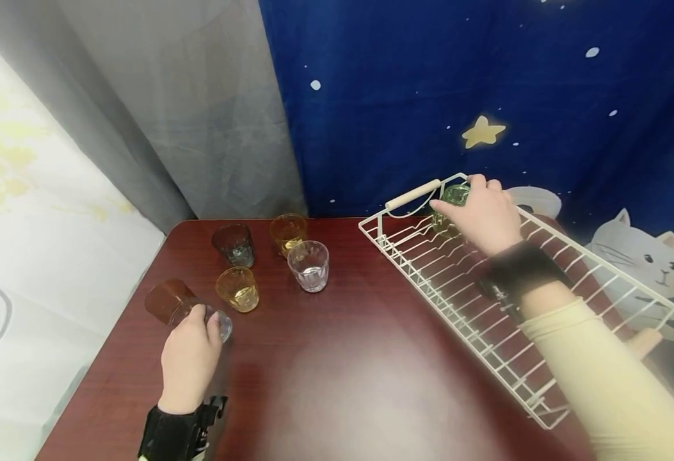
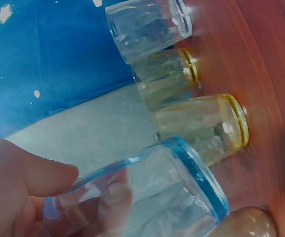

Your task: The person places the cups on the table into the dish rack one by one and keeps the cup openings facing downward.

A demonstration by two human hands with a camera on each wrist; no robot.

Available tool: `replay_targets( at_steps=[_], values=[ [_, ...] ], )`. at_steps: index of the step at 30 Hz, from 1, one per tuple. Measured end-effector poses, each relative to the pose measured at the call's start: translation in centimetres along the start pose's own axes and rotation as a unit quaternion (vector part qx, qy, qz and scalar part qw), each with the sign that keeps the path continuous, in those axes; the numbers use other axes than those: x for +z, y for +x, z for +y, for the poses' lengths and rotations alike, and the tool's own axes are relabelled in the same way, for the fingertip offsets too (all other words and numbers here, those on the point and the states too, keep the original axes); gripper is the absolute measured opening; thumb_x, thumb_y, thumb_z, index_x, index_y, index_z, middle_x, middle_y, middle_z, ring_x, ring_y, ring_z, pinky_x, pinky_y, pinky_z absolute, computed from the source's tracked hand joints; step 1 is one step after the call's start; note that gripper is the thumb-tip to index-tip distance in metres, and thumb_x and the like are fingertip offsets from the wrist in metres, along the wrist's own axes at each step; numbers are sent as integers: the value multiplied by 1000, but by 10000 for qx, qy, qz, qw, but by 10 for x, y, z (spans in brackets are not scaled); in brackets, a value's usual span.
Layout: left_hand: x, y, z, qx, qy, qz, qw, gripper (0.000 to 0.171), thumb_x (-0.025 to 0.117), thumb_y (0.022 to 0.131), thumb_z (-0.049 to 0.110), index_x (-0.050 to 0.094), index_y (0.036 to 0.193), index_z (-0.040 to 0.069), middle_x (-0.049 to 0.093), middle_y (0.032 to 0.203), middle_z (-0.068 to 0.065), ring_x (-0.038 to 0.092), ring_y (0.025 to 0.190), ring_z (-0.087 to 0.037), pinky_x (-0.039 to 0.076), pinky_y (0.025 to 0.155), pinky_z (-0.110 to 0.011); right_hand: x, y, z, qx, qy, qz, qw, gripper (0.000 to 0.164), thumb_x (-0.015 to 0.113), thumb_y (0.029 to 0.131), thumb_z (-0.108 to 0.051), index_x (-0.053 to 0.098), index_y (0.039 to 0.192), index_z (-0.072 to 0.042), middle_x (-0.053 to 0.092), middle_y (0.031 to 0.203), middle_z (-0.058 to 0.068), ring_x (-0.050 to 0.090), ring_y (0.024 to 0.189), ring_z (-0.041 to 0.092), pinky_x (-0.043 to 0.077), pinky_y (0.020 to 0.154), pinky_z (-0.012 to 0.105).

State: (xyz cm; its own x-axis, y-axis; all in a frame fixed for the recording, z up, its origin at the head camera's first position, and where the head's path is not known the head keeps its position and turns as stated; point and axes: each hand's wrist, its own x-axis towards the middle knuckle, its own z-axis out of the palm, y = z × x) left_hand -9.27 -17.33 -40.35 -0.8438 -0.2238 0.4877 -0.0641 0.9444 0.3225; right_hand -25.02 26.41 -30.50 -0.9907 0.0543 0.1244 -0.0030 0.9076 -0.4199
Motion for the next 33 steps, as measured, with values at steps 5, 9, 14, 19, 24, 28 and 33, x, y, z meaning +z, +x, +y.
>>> replay_targets(
  at_steps=[5,9,14,19,24,28,33],
  values=[
    [-1,3,8,13,-160,-91,9998,23,59,94,15,61,101,-6,70,88,-25,65,72,-49,49,61,-57,0,-7,-24,-69,698,-314,9970,105,51,85,-73,23,152,2,43,140,36,50,114,49,42,92,60],
    [-4,6,15,186,-222,-10,9996,23,60,94,15,61,102,-6,70,86,-24,65,70,-48,50,61,-57,2,-14,-42,-241,952,-386,9944,98,53,86,-70,28,150,0,48,139,31,53,117,47,43,93,59],
    [-4,10,24,399,-351,22,9986,24,59,95,15,61,105,-7,70,86,-24,66,71,-46,51,64,-55,7,-24,-60,-378,1097,-433,9923,86,56,88,-66,37,145,-4,53,137,29,49,126,45,38,102,59],
    [-2,13,32,345,-591,-74,9976,25,58,97,17,61,108,-6,72,93,-22,67,76,-45,51,68,-54,13,-34,-73,-472,1578,-365,9857,72,61,89,-57,43,138,-8,57,135,25,55,126,40,42,102,55],
    [0,16,40,315,-903,-76,9954,24,58,96,18,60,107,-4,71,89,-22,66,74,-44,49,65,-54,19,-45,-84,-731,2141,-385,9733,65,63,91,-46,44,142,-10,58,135,21,56,127,37,43,104,53],
    [2,17,47,393,-1415,-265,9888,21,58,97,18,61,108,0,71,93,-20,69,83,-40,51,69,-52,28,-54,-89,-939,2521,-541,9616,63,64,93,-41,43,145,-13,56,138,18,54,130,35,43,105,52],
    [4,16,55,568,-2113,-628,9737,19,56,99,17,61,112,3,73,99,-13,71,92,-30,54,77,-46,44,-65,-94,-1107,3059,-716,9429,59,66,93,-34,43,144,-15,55,140,15,52,132,33,43,107,52]
  ],
)
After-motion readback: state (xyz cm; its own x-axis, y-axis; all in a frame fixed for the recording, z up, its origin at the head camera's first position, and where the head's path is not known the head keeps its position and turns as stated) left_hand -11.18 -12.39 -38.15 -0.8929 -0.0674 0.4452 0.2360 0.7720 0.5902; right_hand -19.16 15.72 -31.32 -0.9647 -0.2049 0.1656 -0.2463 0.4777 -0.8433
